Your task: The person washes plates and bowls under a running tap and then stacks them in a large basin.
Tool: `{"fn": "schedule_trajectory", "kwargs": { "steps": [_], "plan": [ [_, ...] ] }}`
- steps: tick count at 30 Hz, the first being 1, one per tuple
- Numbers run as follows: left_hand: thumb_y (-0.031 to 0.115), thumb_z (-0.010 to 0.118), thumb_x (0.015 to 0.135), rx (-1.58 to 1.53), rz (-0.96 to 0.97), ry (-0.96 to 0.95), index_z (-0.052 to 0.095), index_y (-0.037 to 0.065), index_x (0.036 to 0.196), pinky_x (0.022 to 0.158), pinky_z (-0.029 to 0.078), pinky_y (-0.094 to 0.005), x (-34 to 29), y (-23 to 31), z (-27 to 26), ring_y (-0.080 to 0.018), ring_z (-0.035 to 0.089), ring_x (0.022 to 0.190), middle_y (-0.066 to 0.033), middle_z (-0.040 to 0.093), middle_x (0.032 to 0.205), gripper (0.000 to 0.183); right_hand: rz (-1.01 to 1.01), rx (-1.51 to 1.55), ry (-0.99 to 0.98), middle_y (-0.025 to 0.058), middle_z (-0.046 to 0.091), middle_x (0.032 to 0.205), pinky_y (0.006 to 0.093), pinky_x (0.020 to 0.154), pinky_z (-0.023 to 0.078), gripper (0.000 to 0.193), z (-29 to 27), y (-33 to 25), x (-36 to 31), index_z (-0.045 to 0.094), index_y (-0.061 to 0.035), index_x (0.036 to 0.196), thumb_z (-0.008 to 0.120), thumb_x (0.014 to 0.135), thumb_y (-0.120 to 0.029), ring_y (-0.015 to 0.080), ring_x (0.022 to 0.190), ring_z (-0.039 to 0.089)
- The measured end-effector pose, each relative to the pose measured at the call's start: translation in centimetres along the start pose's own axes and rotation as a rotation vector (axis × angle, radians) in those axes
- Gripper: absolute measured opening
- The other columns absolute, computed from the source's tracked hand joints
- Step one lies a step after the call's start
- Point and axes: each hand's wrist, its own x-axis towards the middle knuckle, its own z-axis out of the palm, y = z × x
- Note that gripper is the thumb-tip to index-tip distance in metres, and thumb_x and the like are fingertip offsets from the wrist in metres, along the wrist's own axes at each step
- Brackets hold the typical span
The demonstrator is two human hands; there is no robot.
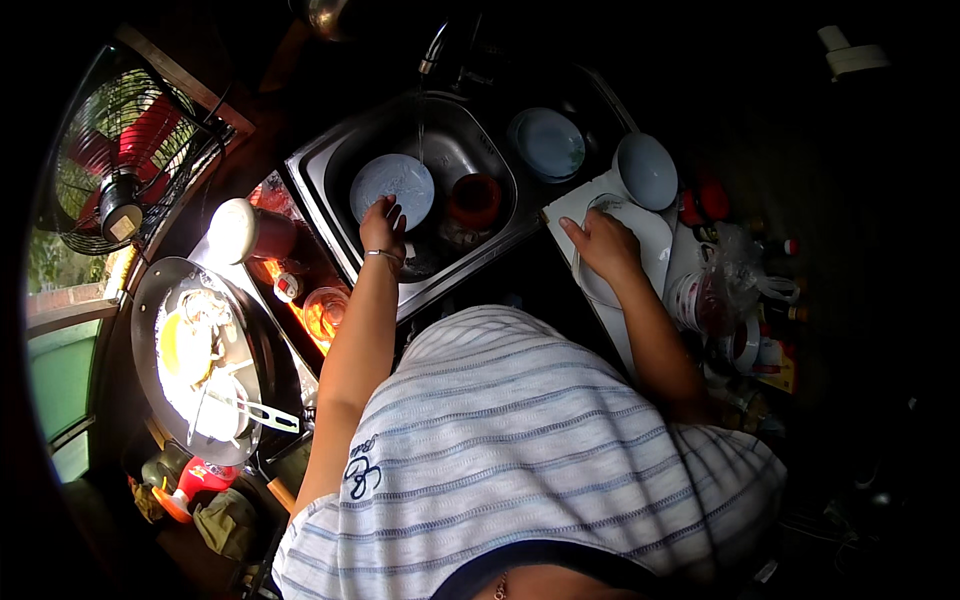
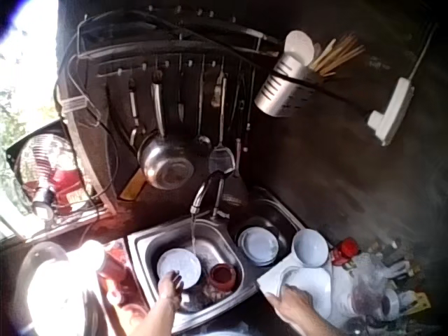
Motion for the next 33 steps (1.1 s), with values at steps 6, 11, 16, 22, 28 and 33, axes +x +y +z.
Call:
{"fn": "schedule_trajectory", "kwargs": {
  "steps": [6, 11, 16, 22, 28, 33],
  "plan": [
    [0.024, 0.053, 0.084, 0.003, -0.029, 0.008, 0.053, 0.01, 0.097, 0.075, 0.042, -0.0283, -0.6, 0.0, -0.4, -0.0171, 0.053, 0.092, -0.0006, 0.058, 0.096, 0.02, -0.129, 0.019, 0.237, 0.0213, 0.056, 0.099, 0.0398, 0.077, 0.045, 0.038, 5.8, 3.7, 20.5, 0.053, -0.0009, 0.102, 0.062, 0.075, -0.026, 0.0353, 0.092, 0.054],
    [0.023, 0.05, 0.085, 0.002, -0.023, 0.021, 0.054, 0.01, 0.095, 0.071, 0.041, -0.0266, -2.6, 0.8, -1.5, -0.0157, 0.053, 0.082, -0.002, 0.058, 0.093, 0.017, 0.384, 0.233, 0.095, 0.0228, 0.047, 0.12, 0.0405, 0.089, 0.041, 0.044, 11.5, 8.7, 30.2, 0.048, -0.0028, 0.118, 0.056, 0.079, -0.022, 0.033, 0.11, 0.047],
    [0.024, 0.049, 0.085, -0.017, -0.025, 0.163, 0.054, 0.012, 0.096, 0.07, 0.042, -0.0258, -3.9, 1.7, -1.6, -0.0137, 0.053, 0.08, 0.0003, 0.058, 0.091, 0.016, 0.507, 0.249, 0.09, 0.0222, 0.048, 0.119, 0.0405, 0.089, 0.041, 0.042, 12.0, 9.9, 31.4, 0.048, -0.0028, 0.117, 0.054, 0.08, -0.021, 0.0337, 0.11, 0.047],
    [0.023, 0.053, 0.084, -0.064, -0.004, 0.077, 0.054, 0.01, 0.091, 0.072, 0.042, -0.0267, -2.8, 1.2, -0.9, -0.0157, 0.054, 0.082, -0.0009, 0.059, 0.089, 0.015, 0.496, 0.233, 0.168, 0.0215, 0.048, 0.118, 0.0406, 0.09, 0.04, 0.039, 10.1, 10.5, 30.6, 0.049, -0.0028, 0.116, 0.052, 0.08, -0.019, 0.0345, 0.11, 0.047],
    [0.021, 0.052, 0.084, -0.057, -0.028, 0.007, 0.052, 0.01, 0.096, 0.069, 0.043, -0.0255, -2.1, 0.3, 0.7, -0.0169, 0.054, 0.085, -0.0024, 0.058, 0.094, 0.017, 0.387, 0.208, 0.277, 0.0207, 0.049, 0.118, 0.0407, 0.09, 0.04, 0.037, 6.4, 9.1, 29.5, 0.049, -0.0028, 0.115, 0.05, 0.081, -0.018, 0.0354, 0.11, 0.047],
    [0.022, 0.051, 0.084, -0.037, -0.071, -0.091, 0.05, 0.007, 0.102, 0.069, 0.045, -0.027, -2.5, -0.1, 1.3, -0.0186, 0.055, 0.09, -0.0053, 0.055, 0.104, 0.024, 0.182, 0.163, 0.414, 0.02, 0.049, 0.118, 0.0403, 0.09, 0.04, 0.035, 1.5, 5.7, 26.6, 0.047, -0.0025, 0.119, 0.043, 0.087, -0.015, 0.0353, 0.11, 0.047]
  ]
}}
